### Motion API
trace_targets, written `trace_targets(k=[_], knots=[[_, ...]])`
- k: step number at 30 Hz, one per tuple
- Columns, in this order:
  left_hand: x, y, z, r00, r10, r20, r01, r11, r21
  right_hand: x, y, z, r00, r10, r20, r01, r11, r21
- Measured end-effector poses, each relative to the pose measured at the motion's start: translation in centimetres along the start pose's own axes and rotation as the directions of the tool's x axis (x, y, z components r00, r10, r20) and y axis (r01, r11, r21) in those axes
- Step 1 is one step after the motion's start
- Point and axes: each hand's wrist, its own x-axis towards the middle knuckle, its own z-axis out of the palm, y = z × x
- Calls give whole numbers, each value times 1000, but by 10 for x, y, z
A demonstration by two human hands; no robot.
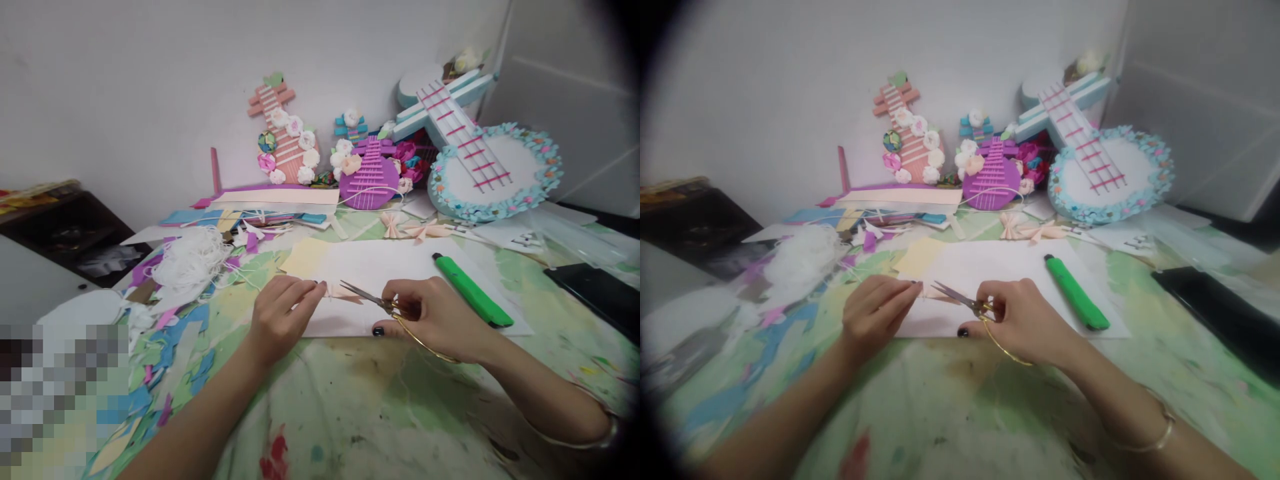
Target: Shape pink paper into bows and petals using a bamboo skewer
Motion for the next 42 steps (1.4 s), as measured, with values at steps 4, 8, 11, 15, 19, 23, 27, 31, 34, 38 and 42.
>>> trace_targets(k=[4, 8, 11, 15, 19, 23, 27, 31, 34, 38, 42], knots=[[-1, -2, 0, 1000, 9, -26, -8, 1000, 13, 0, -1, 0, 999, 18, 46, -19, 1000, 12], [-2, -2, 0, 1000, 1, -20, -1, 1000, 9, 1, 0, 2, 995, 37, 97, -39, 999, 24], [-2, 0, 0, 1000, 5, -19, -5, 1000, 2, 2, 0, 4, 994, 43, 104, -46, 999, 22], [-1, 2, 1, 1000, 6, -24, -6, 1000, -6, 3, 2, 5, 994, 32, 106, -34, 999, 18], [0, 3, 0, 1000, 11, -13, -11, 1000, -9, 3, 3, 6, 995, 22, 99, -23, 1000, 15], [2, 4, -1, 1000, 29, -4, -29, 1000, -4, 3, 3, 6, 996, 9, 84, -9, 1000, -3], [2, 4, -1, 1000, 27, 4, -27, 1000, -7, 3, 3, 7, 997, 8, 82, -8, 1000, -1], [1, 3, 0, 1000, 27, 6, -27, 1000, -10, 3, 3, 6, 995, 22, 97, -22, 1000, -1], [1, 3, 0, 1000, 31, 2, -31, 999, -7, 4, 3, 6, 994, 30, 101, -30, 1000, 0], [2, 3, 0, 1000, 31, -3, -31, 1000, -3, 4, 2, 6, 995, 30, 95, -31, 999, 9], [2, 2, 0, 1000, 29, 5, -29, 1000, -2, 5, 2, 6, 997, 34, 71, -37, 998, 41]])
